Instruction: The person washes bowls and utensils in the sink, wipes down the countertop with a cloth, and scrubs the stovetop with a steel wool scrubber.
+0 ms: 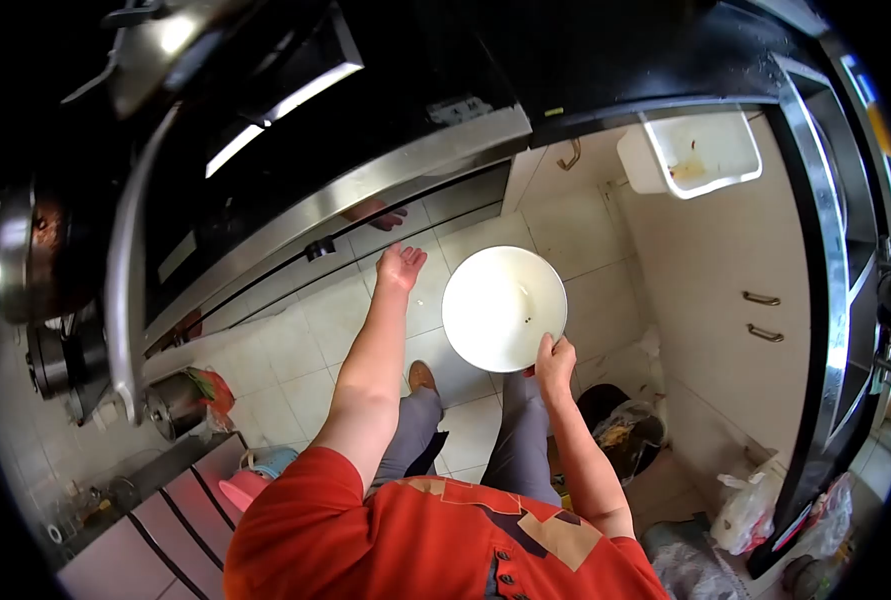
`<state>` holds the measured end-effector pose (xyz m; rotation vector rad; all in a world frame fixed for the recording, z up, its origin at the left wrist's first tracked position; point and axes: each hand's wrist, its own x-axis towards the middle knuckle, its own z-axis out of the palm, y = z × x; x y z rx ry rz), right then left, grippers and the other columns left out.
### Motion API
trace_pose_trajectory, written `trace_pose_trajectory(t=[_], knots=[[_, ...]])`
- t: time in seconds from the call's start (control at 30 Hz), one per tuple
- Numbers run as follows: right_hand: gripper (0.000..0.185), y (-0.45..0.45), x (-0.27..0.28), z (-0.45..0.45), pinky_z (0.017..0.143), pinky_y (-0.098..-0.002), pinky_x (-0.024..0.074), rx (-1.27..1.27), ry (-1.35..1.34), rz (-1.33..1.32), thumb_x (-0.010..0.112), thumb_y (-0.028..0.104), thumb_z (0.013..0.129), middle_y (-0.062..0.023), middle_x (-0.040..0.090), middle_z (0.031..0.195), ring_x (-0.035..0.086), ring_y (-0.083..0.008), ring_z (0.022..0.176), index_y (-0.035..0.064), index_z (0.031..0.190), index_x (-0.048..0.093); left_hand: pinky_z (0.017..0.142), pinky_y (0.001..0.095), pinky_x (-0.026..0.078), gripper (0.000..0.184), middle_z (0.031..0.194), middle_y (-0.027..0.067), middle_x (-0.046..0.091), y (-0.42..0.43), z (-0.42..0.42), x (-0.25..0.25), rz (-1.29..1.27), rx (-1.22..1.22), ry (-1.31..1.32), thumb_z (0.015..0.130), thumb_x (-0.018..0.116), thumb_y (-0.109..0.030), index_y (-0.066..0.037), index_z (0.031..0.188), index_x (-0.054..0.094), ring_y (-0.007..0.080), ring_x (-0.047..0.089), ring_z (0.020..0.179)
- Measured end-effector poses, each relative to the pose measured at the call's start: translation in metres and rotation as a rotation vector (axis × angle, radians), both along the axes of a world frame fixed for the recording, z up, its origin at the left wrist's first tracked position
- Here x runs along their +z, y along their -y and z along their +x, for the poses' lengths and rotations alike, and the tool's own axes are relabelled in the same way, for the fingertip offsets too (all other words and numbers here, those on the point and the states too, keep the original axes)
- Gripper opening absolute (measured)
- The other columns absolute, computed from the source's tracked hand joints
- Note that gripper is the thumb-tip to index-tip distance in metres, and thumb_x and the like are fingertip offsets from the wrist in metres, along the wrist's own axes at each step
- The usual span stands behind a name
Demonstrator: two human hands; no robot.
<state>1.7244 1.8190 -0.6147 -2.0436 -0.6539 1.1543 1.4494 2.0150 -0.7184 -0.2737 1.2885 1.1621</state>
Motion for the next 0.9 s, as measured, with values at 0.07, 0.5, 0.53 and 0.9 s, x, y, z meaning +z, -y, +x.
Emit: trace_pose_trajectory(t=[0.07, 0.5, 0.53, 0.9], knots=[[0.03, 0.004, -0.005, -0.008, 0.034, -0.0348, 0.0411, -0.069, -0.05, 0.021, 0.051, 0.018, 0.095, -0.0141, 0.057, 0.056, 0.052, -0.0211, 0.033, -0.0084, 0.081, 0.054, 0.108, 0.0535, 0.034, 0.045, 0.139, 0.016, 0.039, -0.013, 0.0, -0.027, 0.0, 0.049, 0.001, 0.096, 0.047, -0.016, 0.006, 0.133, 0.034, 0.0325, 0.036, 0.131], [0.026, -0.005, -0.029, -0.002, 0.058, -0.0409, 0.0525, 0.084, 0.363, 0.245, 0.045, 0.007, 0.093, -0.0237, 0.064, 0.078, 0.068, -0.0327, 0.067, -0.0003, 0.117, 0.051, 0.094, 0.045, 0.051, 0.012, 0.095, 0.0135, 0.06, -0.007, 0.006, -0.07, 0.133, 0.185, 0.004, 0.089, 0.05, -0.005, 0.005, 0.095, 0.054, 0.025, 0.061, 0.091], [0.026, -0.015, -0.018, 0.003, 0.051, -0.039, 0.0522, 0.091, 0.277, 0.169, 0.044, 0.006, 0.092, -0.0223, 0.065, 0.078, 0.067, -0.0315, 0.062, -0.0009, 0.116, 0.051, 0.094, 0.0448, 0.051, 0.012, 0.095, 0.0132, 0.061, -0.003, 0.004, -0.075, 0.145, 0.195, 0.035, 0.09, 0.05, -0.006, 0.004, 0.094, 0.053, 0.0252, 0.062, 0.091], [0.028, -0.132, 0.022, 0.007, 0.04, -0.0342, 0.0508, 0.344, 0.012, -0.205, 0.043, 0.004, 0.085, -0.0252, 0.065, 0.071, 0.065, -0.0271, 0.048, -0.0181, 0.099, 0.055, 0.094, 0.0404, 0.049, 0.026, 0.107, 0.0127, 0.065, 0.085, 0.016, -0.061, 0.019, -0.072, 0.109, 0.097, 0.04, -0.021, -0.003, 0.102, 0.059, 0.0278, 0.061, 0.103]])
